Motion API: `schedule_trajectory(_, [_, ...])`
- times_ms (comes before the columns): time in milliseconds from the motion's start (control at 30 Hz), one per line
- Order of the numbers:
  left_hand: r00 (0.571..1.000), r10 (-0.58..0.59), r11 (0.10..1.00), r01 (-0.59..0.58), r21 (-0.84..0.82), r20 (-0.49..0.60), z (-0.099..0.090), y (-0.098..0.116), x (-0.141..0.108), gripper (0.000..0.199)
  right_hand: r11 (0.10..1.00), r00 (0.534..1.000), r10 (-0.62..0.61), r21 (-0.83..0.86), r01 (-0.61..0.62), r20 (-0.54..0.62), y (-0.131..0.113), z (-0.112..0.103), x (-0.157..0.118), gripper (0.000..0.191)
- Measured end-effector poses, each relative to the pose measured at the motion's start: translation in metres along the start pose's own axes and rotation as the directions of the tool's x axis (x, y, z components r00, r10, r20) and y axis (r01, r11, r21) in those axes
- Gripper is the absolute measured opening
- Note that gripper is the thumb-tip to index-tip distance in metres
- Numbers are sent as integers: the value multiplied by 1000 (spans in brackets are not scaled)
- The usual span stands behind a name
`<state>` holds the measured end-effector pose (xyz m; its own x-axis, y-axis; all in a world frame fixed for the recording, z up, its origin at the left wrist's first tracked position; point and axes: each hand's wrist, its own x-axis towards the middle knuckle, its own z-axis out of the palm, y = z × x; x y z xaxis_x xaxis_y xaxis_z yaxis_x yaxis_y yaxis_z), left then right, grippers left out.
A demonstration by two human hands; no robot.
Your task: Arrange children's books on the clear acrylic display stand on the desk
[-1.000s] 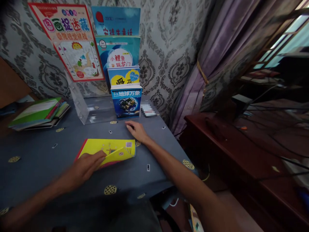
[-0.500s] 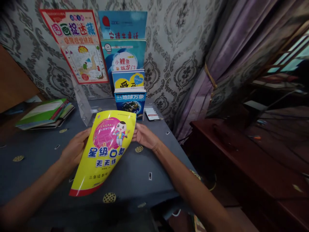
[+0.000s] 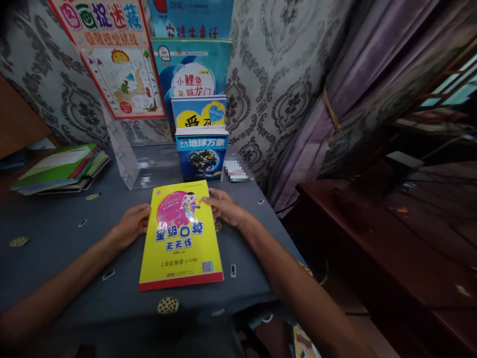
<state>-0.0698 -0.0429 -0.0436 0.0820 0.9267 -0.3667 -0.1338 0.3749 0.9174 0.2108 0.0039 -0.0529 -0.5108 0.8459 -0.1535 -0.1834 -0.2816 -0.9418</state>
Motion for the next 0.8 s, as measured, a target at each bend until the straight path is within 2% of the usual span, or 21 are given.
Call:
schedule_trajectory(67, [999, -25, 977, 16, 212, 39, -7, 2, 2, 28, 994, 999, 38, -104, -41, -32, 1, -4, 1, 59])
schedule_trajectory(133, [997, -9, 889, -25, 457, 73, -13, 8, 2, 28, 980, 997, 59, -188, -69, -55, 2, -7, 1, 60])
schedule_trajectory(200, [989, 94, 705, -147, 694, 113, -17, 14, 1, 26, 964, 994, 67, -252, -87, -89, 3, -8, 2, 55])
schedule_trajectory(267, [948, 271, 441, -274, 855, 164, -18, 18, -1, 22, 945, 991, 67, -310, -101, -117, 4, -9, 3, 49])
schedule_trajectory(333, [876, 420, 188, -341, 921, 238, -17, 15, -2, 18, 919, 991, 50, -383, -94, -125, 4, -8, 3, 46])
schedule_trajectory(367, [841, 463, 91, -359, 929, 280, -15, 12, -2, 19, 900, 992, 35, -428, -85, -124, 4, -8, 3, 45])
schedule_trajectory(467, [773, 496, -97, -403, 910, 395, -11, -2, -2, 24, 788, 990, -17, -612, -72, -138, 1, -7, 1, 39])
schedule_trajectory(500, [762, 496, -134, -407, 904, 417, -11, -6, -1, 25, 714, 986, -47, -695, -79, -161, -1, -5, 0, 38])
schedule_trajectory(567, [748, 499, -181, -404, 897, 437, -11, -13, 0, 27, 492, 961, -150, -861, -129, -230, -5, 0, -4, 37])
schedule_trajectory(633, [737, 504, -196, -410, 891, 450, -13, -16, 1, 28, 254, 916, -286, -944, -210, -281, -8, 11, -7, 37])
schedule_trajectory(667, [732, 505, -196, -418, 887, 457, -14, -16, 2, 28, 177, 900, -337, -957, -228, -277, -9, 18, -8, 36])
schedule_trajectory(733, [723, 507, -192, -436, 879, 469, -16, -16, 2, 28, 126, 906, -382, -982, -143, -181, -6, 37, -6, 36])
schedule_trajectory(800, [718, 508, -183, -449, 874, 476, -17, -16, 2, 27, 149, 930, -367, -984, 100, 39, 0, 58, 1, 37])
